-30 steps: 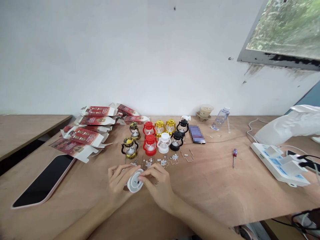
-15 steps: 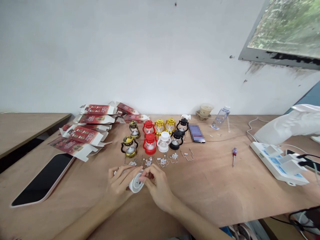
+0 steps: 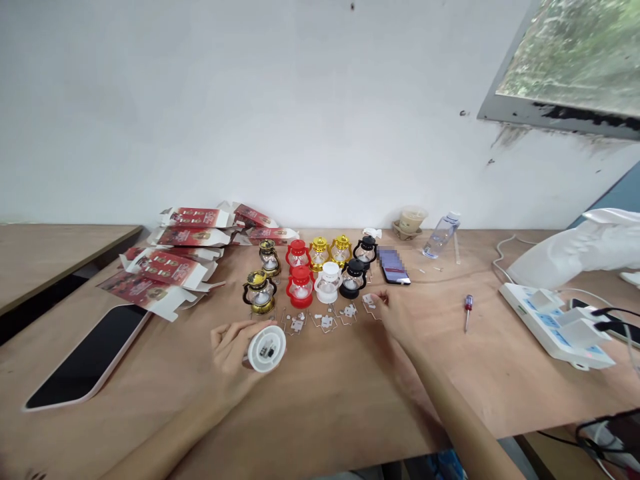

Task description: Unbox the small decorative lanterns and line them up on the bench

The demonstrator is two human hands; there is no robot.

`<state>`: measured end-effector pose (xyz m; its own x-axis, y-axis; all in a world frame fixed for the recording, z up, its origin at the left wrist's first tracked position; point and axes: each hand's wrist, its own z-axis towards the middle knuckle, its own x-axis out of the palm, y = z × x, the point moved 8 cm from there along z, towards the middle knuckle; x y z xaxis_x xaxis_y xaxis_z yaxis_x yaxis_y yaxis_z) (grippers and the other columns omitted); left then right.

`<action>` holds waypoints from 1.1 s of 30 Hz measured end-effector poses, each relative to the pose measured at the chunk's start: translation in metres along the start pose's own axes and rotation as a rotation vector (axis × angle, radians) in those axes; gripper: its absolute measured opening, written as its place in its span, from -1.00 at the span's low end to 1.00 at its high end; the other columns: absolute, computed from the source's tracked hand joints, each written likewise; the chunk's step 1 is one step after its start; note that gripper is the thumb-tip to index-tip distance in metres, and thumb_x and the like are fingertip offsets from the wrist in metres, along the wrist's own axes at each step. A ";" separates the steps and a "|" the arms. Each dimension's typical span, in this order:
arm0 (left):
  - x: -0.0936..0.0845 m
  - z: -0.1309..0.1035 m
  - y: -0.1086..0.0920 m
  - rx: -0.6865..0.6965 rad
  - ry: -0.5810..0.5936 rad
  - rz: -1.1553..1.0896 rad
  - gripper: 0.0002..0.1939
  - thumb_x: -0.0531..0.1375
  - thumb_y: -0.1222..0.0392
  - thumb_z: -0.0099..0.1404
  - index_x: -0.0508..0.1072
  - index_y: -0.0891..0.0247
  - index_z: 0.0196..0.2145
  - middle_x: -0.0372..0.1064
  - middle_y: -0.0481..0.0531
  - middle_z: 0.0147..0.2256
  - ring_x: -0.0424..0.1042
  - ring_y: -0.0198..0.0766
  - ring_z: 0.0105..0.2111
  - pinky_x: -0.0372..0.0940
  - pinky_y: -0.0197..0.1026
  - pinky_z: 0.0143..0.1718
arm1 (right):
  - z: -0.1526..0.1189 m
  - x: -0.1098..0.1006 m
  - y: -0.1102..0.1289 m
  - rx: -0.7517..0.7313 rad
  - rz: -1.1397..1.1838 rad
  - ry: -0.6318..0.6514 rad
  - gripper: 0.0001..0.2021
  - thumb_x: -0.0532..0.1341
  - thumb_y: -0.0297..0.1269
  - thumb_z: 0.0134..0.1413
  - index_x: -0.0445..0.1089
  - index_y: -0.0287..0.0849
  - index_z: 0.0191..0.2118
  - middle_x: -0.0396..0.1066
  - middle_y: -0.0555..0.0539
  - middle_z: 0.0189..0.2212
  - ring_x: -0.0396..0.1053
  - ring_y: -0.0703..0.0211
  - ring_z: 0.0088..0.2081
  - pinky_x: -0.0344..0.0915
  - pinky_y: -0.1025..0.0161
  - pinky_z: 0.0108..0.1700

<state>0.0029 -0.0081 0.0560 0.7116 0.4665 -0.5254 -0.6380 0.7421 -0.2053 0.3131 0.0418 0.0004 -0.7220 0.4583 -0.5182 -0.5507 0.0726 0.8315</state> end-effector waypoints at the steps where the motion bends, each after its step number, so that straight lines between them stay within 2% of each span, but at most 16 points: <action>1: -0.001 0.000 0.000 0.001 -0.004 -0.008 -0.76 0.21 0.23 0.16 0.36 0.19 -0.18 0.52 -0.02 -0.32 0.43 -0.24 -0.32 0.02 -0.14 -0.24 | 0.006 -0.002 -0.004 0.016 -0.014 -0.007 -0.72 0.16 -0.09 -0.05 0.24 -0.13 -0.61 0.33 -0.04 -0.63 0.28 0.13 -0.49 0.18 0.22 -0.43; 4: -0.001 0.000 -0.001 0.001 0.007 -0.011 -0.79 0.20 0.20 0.19 0.36 0.20 -0.19 0.52 -0.02 -0.31 0.43 -0.23 -0.30 0.01 -0.13 -0.23 | 0.012 0.000 -0.003 0.005 -0.028 -0.026 -0.71 0.17 -0.12 -0.05 0.23 -0.13 -0.66 0.30 -0.04 -0.68 0.25 0.16 -0.54 0.15 0.23 -0.47; 8: 0.001 -0.001 -0.001 0.002 0.030 -0.002 -0.81 0.18 0.19 0.22 0.38 0.21 -0.19 0.52 0.00 -0.32 0.43 -0.22 -0.29 0.01 -0.13 -0.23 | -0.003 0.011 0.017 -0.034 -0.034 -0.017 -0.76 0.16 -0.17 -0.03 0.31 -0.15 -0.61 0.35 -0.06 -0.63 0.28 0.16 -0.51 0.15 0.23 -0.43; 11: 0.001 -0.002 -0.002 0.010 0.026 -0.013 -0.81 0.19 0.19 0.22 0.38 0.23 -0.19 0.52 0.00 -0.32 0.43 -0.22 -0.29 0.00 -0.14 -0.24 | -0.031 0.025 0.050 -0.115 -0.032 0.049 -0.87 0.22 -0.24 -0.06 0.38 -0.15 -0.53 0.40 -0.04 -0.54 0.30 0.17 -0.44 0.18 0.23 -0.35; 12: 0.002 -0.002 -0.002 0.012 0.026 -0.016 -0.81 0.19 0.19 0.22 0.38 0.23 -0.19 0.52 0.00 -0.32 0.43 -0.22 -0.29 0.00 -0.14 -0.24 | -0.045 0.035 0.070 -0.235 -0.020 0.125 -0.89 0.22 -0.25 -0.03 0.40 -0.14 -0.48 0.43 -0.04 -0.46 0.31 0.17 -0.39 0.19 0.23 -0.30; 14: 0.002 -0.002 -0.002 0.013 0.025 -0.025 -0.82 0.17 0.17 0.25 0.39 0.23 -0.18 0.52 0.00 -0.31 0.43 -0.22 -0.28 0.00 -0.13 -0.23 | -0.074 0.054 0.107 -0.441 0.061 0.282 -0.88 0.22 -0.24 0.04 0.40 -0.13 -0.45 0.42 -0.02 -0.46 0.32 0.18 -0.35 0.20 0.24 -0.27; 17: 0.002 -0.003 -0.001 0.017 0.016 -0.051 -0.80 0.11 0.10 0.29 0.40 0.23 -0.19 0.52 0.00 -0.31 0.43 -0.22 -0.28 0.00 -0.13 -0.23 | -0.103 0.074 0.134 -0.562 0.133 0.374 -0.87 0.23 -0.25 0.07 0.40 -0.12 -0.45 0.41 -0.01 -0.46 0.33 0.20 -0.36 0.21 0.24 -0.26; 21: 0.002 -0.003 -0.002 0.035 0.009 -0.047 -0.79 0.11 0.09 0.30 0.40 0.23 -0.19 0.52 0.01 -0.32 0.43 -0.22 -0.28 0.01 -0.14 -0.22 | -0.110 0.089 0.135 -0.536 0.157 0.398 -0.86 0.24 -0.23 0.08 0.42 -0.13 -0.46 0.39 -0.01 -0.49 0.32 0.21 -0.38 0.22 0.25 -0.31; 26: 0.002 -0.005 -0.007 0.096 0.006 -0.031 -0.79 0.06 0.12 0.33 0.39 0.23 -0.16 0.53 0.01 -0.31 0.44 -0.22 -0.27 0.00 -0.13 -0.21 | -0.113 0.092 0.133 -0.542 0.187 0.373 -0.85 0.26 -0.20 0.04 0.44 -0.11 -0.46 0.37 0.01 -0.51 0.31 0.23 -0.40 0.23 0.26 -0.30; 33: 0.000 -0.004 -0.008 0.113 0.003 -0.007 -0.79 0.06 0.14 0.33 0.39 0.25 -0.16 0.53 0.01 -0.31 0.44 -0.22 -0.26 0.01 -0.15 -0.22 | -0.115 0.097 0.134 -0.524 0.245 0.359 -0.78 0.24 -0.18 0.06 0.41 -0.14 -0.53 0.33 0.02 -0.54 0.28 0.26 -0.42 0.22 0.29 -0.34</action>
<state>0.0072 -0.0160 0.0538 0.7147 0.4600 -0.5270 -0.5961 0.7947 -0.1147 0.1213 -0.0065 0.0386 -0.8963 0.0781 -0.4366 -0.4183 -0.4758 0.7737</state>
